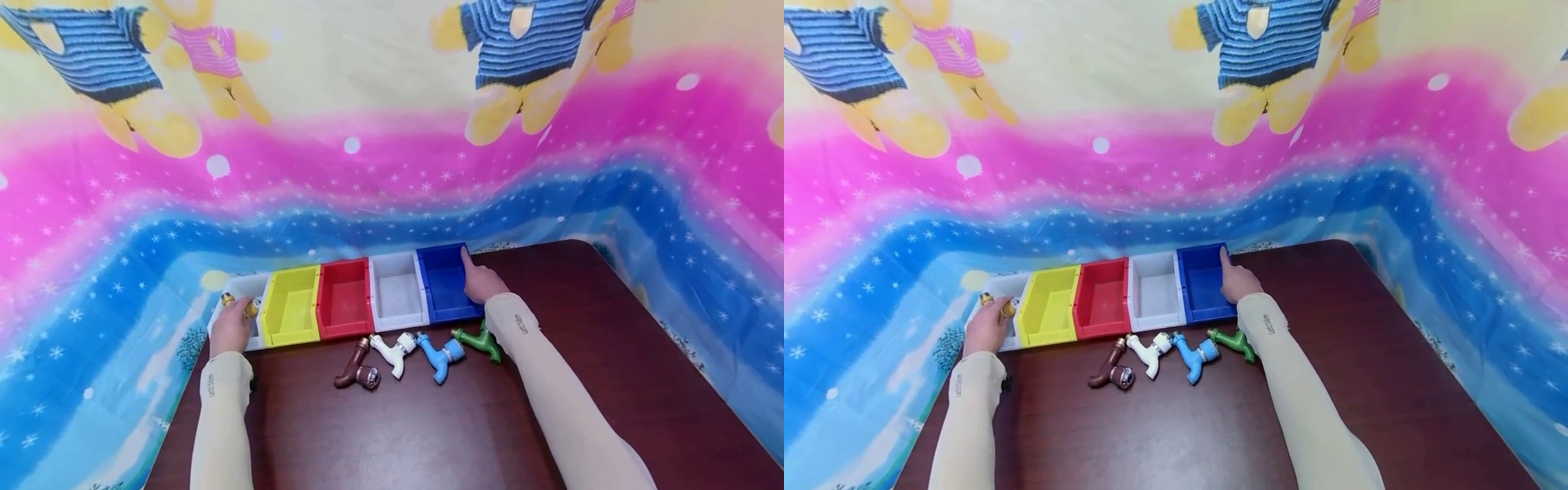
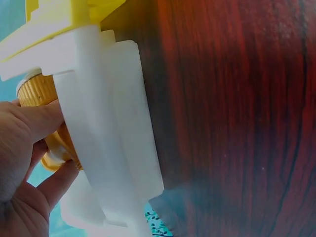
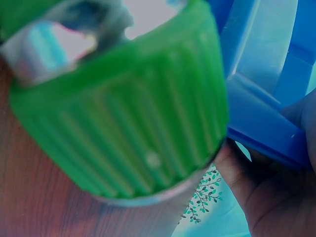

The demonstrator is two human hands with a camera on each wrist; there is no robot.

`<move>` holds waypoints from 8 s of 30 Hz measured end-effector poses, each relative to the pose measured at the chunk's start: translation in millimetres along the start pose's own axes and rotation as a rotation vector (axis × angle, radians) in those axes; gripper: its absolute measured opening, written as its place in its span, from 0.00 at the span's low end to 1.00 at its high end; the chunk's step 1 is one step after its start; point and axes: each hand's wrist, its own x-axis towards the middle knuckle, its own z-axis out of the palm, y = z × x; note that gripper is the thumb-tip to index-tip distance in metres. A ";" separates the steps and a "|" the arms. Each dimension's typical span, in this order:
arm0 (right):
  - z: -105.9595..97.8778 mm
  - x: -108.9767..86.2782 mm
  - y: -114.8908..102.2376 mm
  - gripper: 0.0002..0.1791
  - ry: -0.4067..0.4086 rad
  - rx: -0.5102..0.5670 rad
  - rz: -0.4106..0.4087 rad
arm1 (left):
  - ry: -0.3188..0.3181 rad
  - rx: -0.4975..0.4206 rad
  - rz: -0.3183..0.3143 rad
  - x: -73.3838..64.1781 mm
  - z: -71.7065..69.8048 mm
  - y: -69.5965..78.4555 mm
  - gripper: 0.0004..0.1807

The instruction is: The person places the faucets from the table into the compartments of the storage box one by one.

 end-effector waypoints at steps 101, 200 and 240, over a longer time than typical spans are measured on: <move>1.7 1.5 -2.9 0.53 0.022 -0.020 0.041 | 0.006 0.109 0.654 -62.1 4.9 151.6 0.18; 5.1 4.7 2.9 0.53 0.047 -0.008 0.014 | -0.091 0.052 0.190 -3.0 33.0 91.6 0.35; 2.4 1.4 0.2 0.52 0.044 -0.025 0.035 | -0.225 0.018 0.125 9.2 46.1 86.2 0.36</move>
